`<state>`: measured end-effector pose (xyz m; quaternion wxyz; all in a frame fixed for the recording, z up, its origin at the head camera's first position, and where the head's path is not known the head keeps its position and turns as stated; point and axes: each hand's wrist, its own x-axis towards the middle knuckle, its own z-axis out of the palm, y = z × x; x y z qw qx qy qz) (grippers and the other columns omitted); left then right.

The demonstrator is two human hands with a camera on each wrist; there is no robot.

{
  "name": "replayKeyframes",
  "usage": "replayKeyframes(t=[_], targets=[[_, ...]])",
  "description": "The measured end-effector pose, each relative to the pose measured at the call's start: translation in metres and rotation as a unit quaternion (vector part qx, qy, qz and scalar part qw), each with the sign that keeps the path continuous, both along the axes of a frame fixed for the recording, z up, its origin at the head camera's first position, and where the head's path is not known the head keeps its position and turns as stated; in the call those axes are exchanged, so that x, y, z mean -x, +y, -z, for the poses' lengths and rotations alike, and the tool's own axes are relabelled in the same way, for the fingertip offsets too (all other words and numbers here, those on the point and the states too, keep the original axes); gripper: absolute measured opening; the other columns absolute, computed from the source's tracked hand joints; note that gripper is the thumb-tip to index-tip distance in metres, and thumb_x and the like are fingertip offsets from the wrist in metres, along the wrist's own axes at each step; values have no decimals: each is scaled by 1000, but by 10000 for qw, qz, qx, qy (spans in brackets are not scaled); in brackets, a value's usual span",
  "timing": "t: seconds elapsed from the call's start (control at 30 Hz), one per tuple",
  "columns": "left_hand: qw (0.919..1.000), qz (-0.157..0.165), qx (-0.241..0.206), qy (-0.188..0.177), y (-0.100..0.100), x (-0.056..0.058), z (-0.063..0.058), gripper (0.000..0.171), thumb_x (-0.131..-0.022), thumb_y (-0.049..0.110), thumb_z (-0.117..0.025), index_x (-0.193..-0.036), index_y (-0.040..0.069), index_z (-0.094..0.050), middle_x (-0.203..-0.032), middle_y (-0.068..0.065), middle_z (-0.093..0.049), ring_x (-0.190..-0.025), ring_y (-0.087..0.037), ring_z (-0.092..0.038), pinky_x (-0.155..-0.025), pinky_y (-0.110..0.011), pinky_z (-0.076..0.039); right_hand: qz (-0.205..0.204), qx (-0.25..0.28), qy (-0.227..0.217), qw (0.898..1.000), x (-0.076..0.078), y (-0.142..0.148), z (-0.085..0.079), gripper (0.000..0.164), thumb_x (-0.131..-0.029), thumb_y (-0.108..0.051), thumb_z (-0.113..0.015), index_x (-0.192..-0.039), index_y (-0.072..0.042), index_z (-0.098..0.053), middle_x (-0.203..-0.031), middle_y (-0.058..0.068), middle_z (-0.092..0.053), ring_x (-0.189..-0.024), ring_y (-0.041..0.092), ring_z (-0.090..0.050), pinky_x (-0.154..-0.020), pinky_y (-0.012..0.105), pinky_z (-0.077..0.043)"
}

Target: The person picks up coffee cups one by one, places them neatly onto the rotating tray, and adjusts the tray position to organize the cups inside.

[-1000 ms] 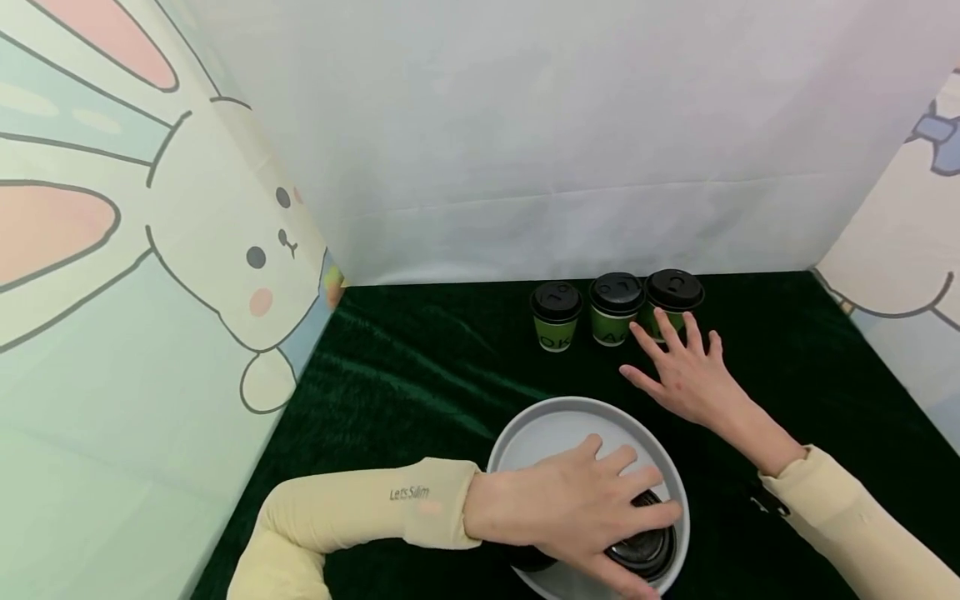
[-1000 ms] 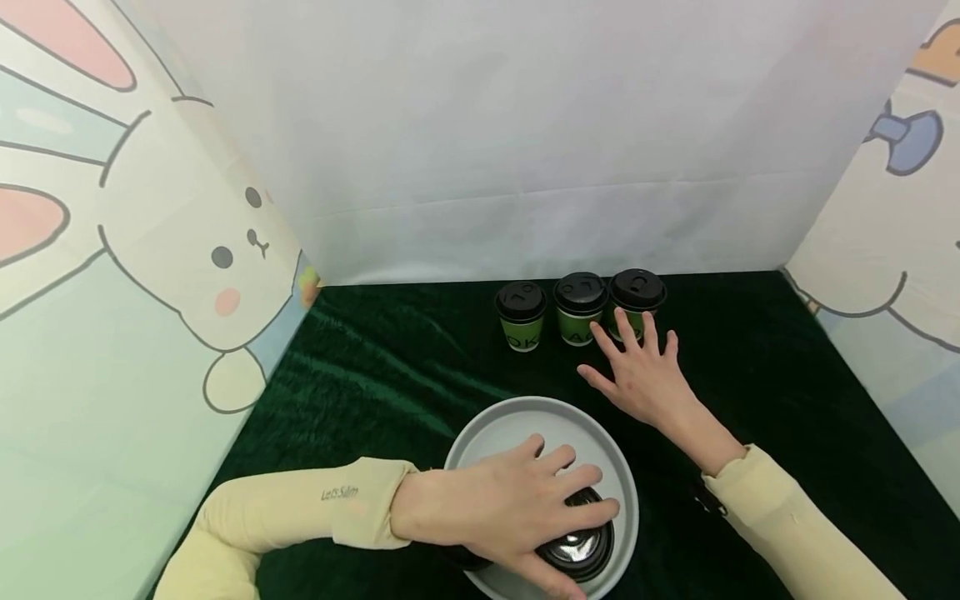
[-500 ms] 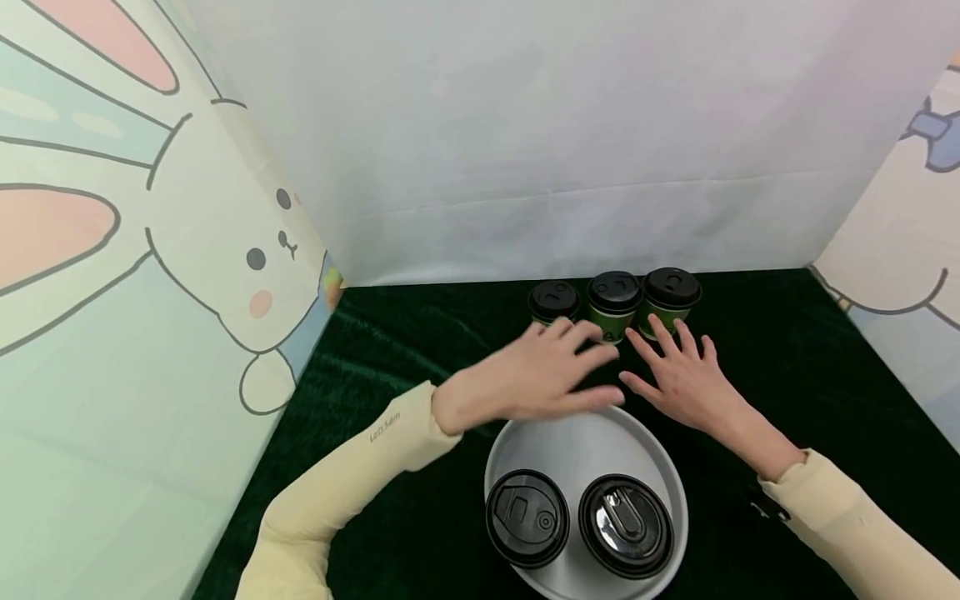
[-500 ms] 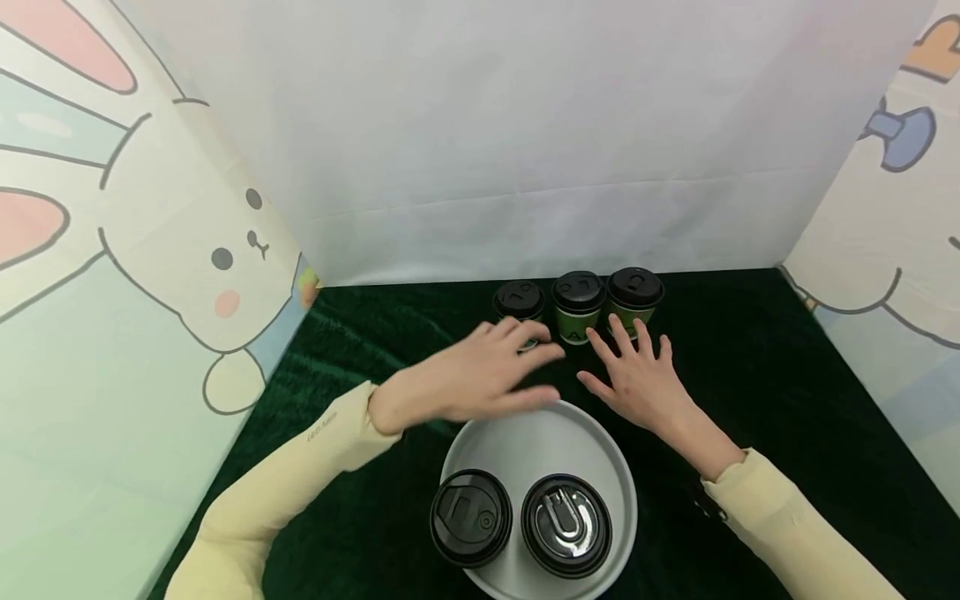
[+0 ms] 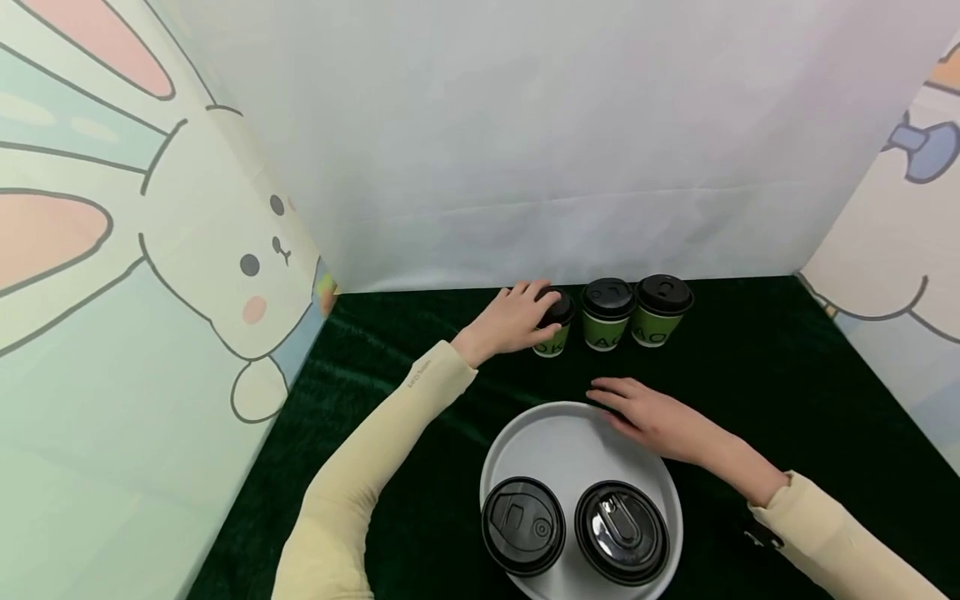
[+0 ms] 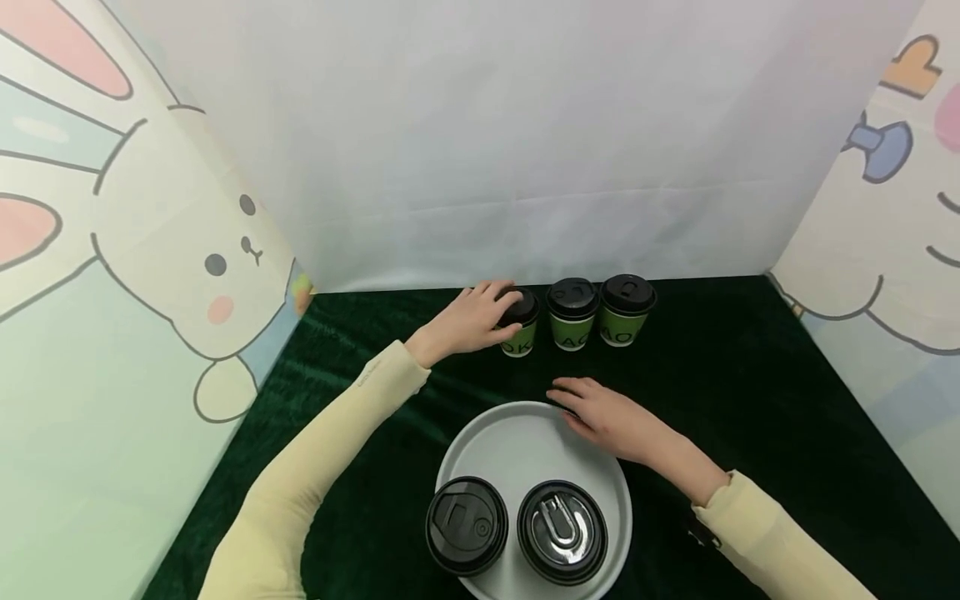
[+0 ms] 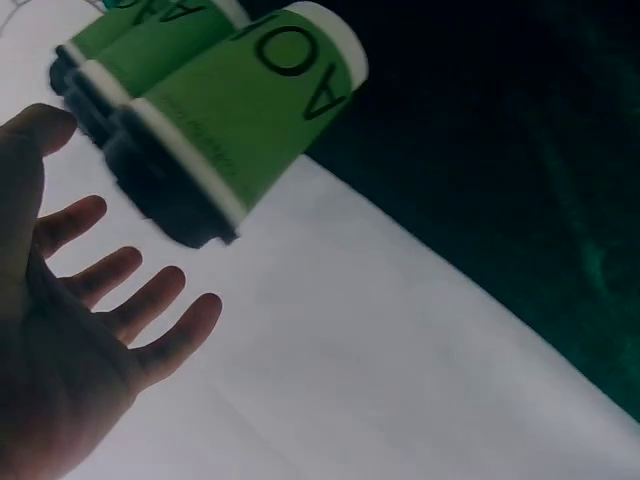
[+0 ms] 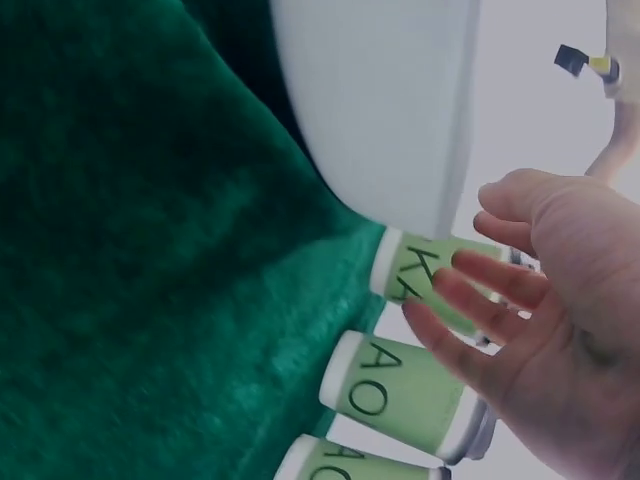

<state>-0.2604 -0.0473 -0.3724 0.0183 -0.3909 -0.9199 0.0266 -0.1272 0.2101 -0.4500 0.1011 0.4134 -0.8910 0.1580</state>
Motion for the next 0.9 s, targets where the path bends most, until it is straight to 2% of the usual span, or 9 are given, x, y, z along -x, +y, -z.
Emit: replayKeyframes(t=[0.13, 0.27, 0.43, 0.6, 0.77, 0.9], targets=[[9997, -154, 124, -172, 7, 10, 9, 64, -104, 55, -42, -157, 21, -32, -162, -10, -27, -142, -32, -36, -110, -51, -37, -280, 177, 43, 9994, -3, -3, 7, 42, -87, -2, -75, -128, -3, -66, -125, 11, -64, -106, 19, -65, -77, 29, -56], [9991, -229, 212, -276, 13, 16, 13, 68, -103, 57, -43, -159, 21, -28, -162, -10, -26, -142, -31, -36, -110, -50, -38, -312, 207, -196, 9991, -5, -4, 8, 43, -87, 2, -73, -129, -5, -65, -121, 6, -64, -102, 15, -66, -77, 28, -56], [9987, -241, 209, -388, 17, 17, 13, 70, -102, 55, -46, -159, 18, -27, -160, -11, -27, -141, -33, -37, -108, -50, -40, -100, 61, -369, 9993, -9, -2, 9, 45, -88, 3, -73, -131, -4, -64, -123, 6, -63, -104, 16, -66, -79, 29, -56], [9988, -150, 168, -439, 18, 18, 12, 70, -102, 54, -47, -158, 16, -28, -159, -13, -29, -140, -34, -36, -108, -47, -41, 128, -31, -226, 9997, -19, 7, 11, 45, -86, 2, -75, -129, -3, -64, -121, 6, -64, -103, 17, -67, -79, 29, -57], [9980, -69, -1, -634, 17, 20, 11, 71, -101, 51, -53, -158, 15, -29, -158, -15, -29, -141, -34, -34, -112, -43, -37, 390, -24, -55, 9992, -35, 17, 13, 46, -82, 2, -78, -126, -5, -67, -119, 3, -64, -99, 13, -67, -76, 25, -56], [9973, 9, -92, -727, 16, 19, 11, 72, -100, 50, -56, -158, 17, -29, -157, -14, -30, -139, -34, -35, -109, -42, -40, 542, -36, -88, 9985, -50, 23, 12, 43, -80, -1, -80, -122, -7, -69, -115, 1, -64, -92, 9, -65, -71, 23, -55]])
